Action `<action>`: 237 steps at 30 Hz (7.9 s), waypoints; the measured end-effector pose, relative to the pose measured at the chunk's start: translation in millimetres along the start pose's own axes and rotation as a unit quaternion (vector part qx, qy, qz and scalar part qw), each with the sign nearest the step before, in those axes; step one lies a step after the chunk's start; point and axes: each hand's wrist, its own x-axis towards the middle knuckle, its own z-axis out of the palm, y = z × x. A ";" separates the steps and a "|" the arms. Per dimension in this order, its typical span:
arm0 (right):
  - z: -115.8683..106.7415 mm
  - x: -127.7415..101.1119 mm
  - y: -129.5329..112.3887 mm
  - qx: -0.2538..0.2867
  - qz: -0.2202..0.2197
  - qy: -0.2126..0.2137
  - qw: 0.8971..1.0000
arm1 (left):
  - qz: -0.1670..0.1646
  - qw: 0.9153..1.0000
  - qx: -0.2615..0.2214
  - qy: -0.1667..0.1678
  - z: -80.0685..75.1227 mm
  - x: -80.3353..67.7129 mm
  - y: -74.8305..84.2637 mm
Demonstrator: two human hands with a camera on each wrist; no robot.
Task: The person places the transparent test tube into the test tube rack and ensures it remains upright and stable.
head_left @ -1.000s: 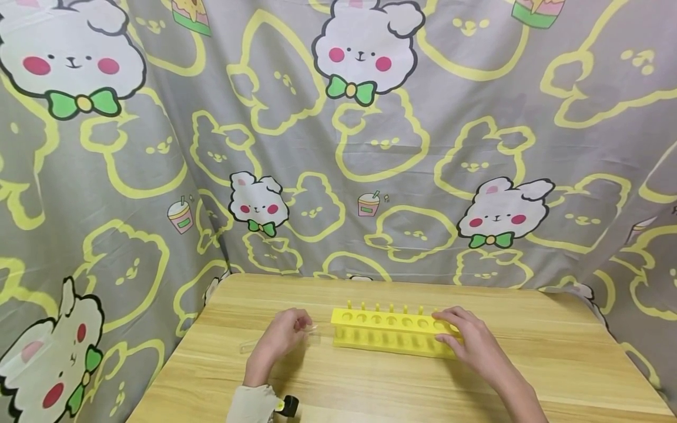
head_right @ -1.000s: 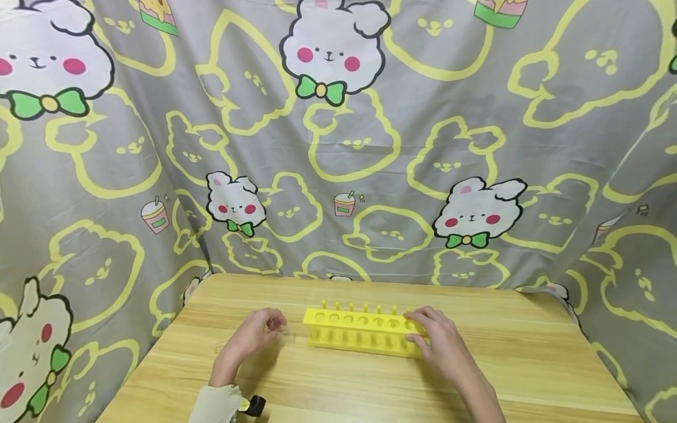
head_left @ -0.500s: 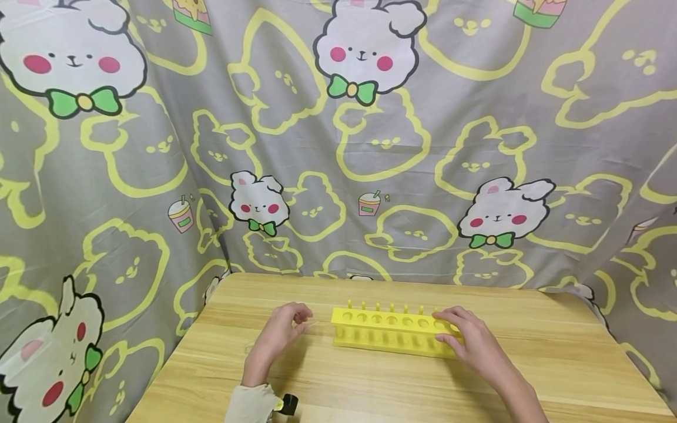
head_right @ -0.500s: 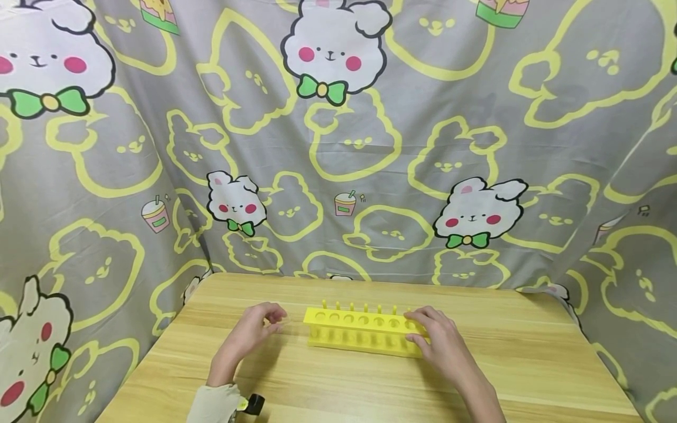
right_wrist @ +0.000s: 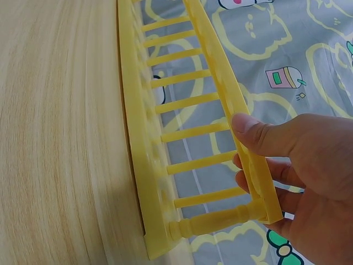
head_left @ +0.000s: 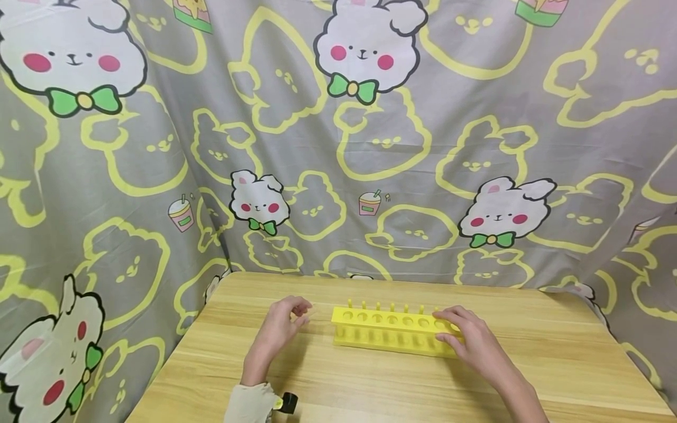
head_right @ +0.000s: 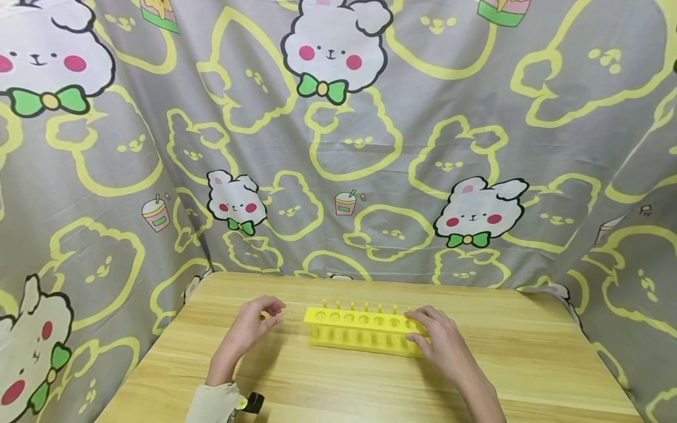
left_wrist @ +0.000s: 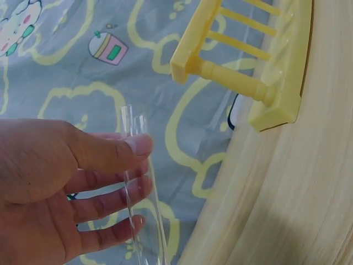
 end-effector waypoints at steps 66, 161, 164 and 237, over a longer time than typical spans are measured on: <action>-1.2 0.0 -3.7 0.002 0.021 -0.012 1.000 | -0.005 0.976 -0.182 0.119 -14.9 2.9 10.7; -1.3 0.2 -3.6 0.010 0.025 -0.014 1.000 | 0.051 0.928 -0.314 0.197 -32.1 22.0 47.6; -1.1 0.2 -3.5 0.011 0.026 -0.014 1.000 | 0.057 0.924 -0.322 0.197 -33.2 22.4 50.1; -2.5 1.3 -3.3 0.016 0.021 -0.016 1.000 | 0.115 0.903 -0.374 0.174 -31.3 41.5 89.0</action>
